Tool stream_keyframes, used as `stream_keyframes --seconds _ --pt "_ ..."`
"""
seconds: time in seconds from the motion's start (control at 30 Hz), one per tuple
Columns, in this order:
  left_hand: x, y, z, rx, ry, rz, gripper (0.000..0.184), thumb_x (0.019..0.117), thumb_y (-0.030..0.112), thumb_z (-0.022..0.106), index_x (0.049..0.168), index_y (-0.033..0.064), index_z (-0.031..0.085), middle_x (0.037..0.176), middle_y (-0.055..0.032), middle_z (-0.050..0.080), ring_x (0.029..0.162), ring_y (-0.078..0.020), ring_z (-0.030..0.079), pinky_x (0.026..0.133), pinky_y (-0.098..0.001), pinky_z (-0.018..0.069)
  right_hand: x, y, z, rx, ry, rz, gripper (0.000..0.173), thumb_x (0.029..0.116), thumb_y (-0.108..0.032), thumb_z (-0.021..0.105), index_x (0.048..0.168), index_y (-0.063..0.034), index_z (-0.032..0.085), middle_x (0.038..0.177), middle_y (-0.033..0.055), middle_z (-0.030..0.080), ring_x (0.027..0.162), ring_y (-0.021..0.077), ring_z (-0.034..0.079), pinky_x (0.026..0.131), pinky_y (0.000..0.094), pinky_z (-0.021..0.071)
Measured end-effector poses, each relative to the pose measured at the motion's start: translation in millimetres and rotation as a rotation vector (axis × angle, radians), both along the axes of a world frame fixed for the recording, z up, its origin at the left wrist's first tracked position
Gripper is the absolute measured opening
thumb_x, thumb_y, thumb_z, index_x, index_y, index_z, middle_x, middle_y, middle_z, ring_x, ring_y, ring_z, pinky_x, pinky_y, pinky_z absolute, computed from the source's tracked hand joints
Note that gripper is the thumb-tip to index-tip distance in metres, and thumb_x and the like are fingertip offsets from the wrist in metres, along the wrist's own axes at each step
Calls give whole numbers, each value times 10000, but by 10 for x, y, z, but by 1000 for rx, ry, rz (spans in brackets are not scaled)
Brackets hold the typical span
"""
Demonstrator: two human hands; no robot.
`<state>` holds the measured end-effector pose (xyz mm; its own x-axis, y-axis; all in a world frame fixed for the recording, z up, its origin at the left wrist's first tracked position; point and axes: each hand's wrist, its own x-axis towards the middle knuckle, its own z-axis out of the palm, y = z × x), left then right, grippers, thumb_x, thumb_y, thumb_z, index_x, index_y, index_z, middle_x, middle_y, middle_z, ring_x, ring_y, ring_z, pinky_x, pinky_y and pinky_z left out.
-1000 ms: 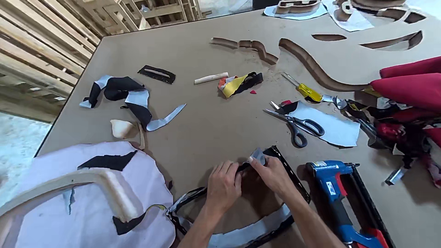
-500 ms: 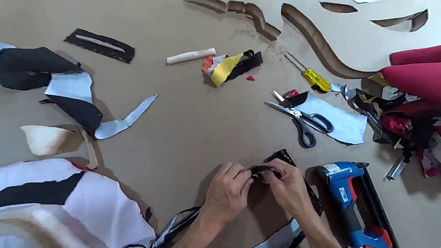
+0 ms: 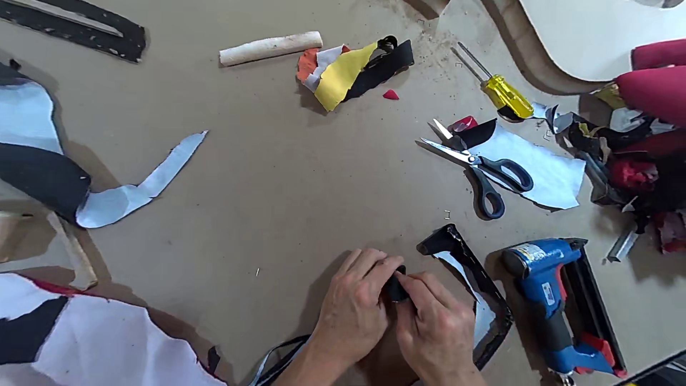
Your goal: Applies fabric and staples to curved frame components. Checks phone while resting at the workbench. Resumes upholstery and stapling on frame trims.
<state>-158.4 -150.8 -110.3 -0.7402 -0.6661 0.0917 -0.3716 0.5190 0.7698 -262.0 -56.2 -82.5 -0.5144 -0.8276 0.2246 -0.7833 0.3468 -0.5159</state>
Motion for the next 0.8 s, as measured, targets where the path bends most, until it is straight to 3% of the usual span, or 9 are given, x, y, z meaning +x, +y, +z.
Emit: stream_keyframes --seconds 0.2,0.4,0.47,0.53,0.57,0.6,0.67,0.73,0.8 --pt "30 -39 -22 34 13 -91 294 903 175 637 1148 242 785 1072 23 717 1015 -106 666 855 -267 579 60 3 -26 10 10 -3 177 876 -127 584 818 -86 747 787 37 707 671 100 673 538 224 535" --pt "34 -26 -17 -56 33 -91 316 933 60 580 1125 185 798 1042 1 743 966 -116 686 843 -246 575 33 51 1 20 -193 -34 167 879 -177 622 830 -107 766 819 12 724 693 43 669 577 183 543" --pt "44 -6 -16 -107 27 -100 319 940 49 570 1135 168 793 1046 -8 749 947 -126 683 823 -242 566 -34 113 128 70 -352 3 176 918 -205 644 903 -98 782 833 4 730 689 34 659 580 194 548" --pt "65 15 -13 -167 11 -117 308 936 58 586 1154 152 784 1060 -20 754 933 -149 684 808 -255 566 -202 276 396 107 -553 29 196 981 -232 669 1020 -63 760 892 34 746 751 59 697 640 251 603" --pt "72 28 -15 -201 4 -115 300 933 67 596 1156 142 781 1058 -27 756 916 -160 683 793 -261 564 -320 411 539 131 -536 2 212 992 -251 660 1058 -63 733 937 51 742 809 77 709 685 276 618" --pt "80 44 -19 -233 5 -107 286 936 67 602 1148 129 784 1042 -35 758 896 -165 683 779 -263 565 -457 586 644 159 -437 -60 235 1001 -272 645 1084 -60 702 981 80 726 864 103 704 718 296 612" --pt "92 68 -34 -284 28 -93 273 932 57 595 1123 101 786 1001 -47 756 875 -171 680 774 -259 563 -761 952 720 221 -151 -249 337 973 -263 672 1148 25 658 1086 218 672 974 239 679 785 376 599" --pt "96 86 -35 -322 48 -84 249 944 61 597 1104 84 786 974 -54 753 865 -175 678 777 -259 562 -1015 1224 695 401 -2 -399 648 915 -362 717 1340 104 569 1300 387 541 1178 452 574 938 520 523" --pt "99 97 -42 -359 57 -88 255 947 56 578 1099 75 781 964 -56 749 853 -178 672 769 -263 557 -1142 1422 593 569 -34 -446 913 858 -506 754 1472 97 452 1409 432 451 1292 572 477 1042 655 429"
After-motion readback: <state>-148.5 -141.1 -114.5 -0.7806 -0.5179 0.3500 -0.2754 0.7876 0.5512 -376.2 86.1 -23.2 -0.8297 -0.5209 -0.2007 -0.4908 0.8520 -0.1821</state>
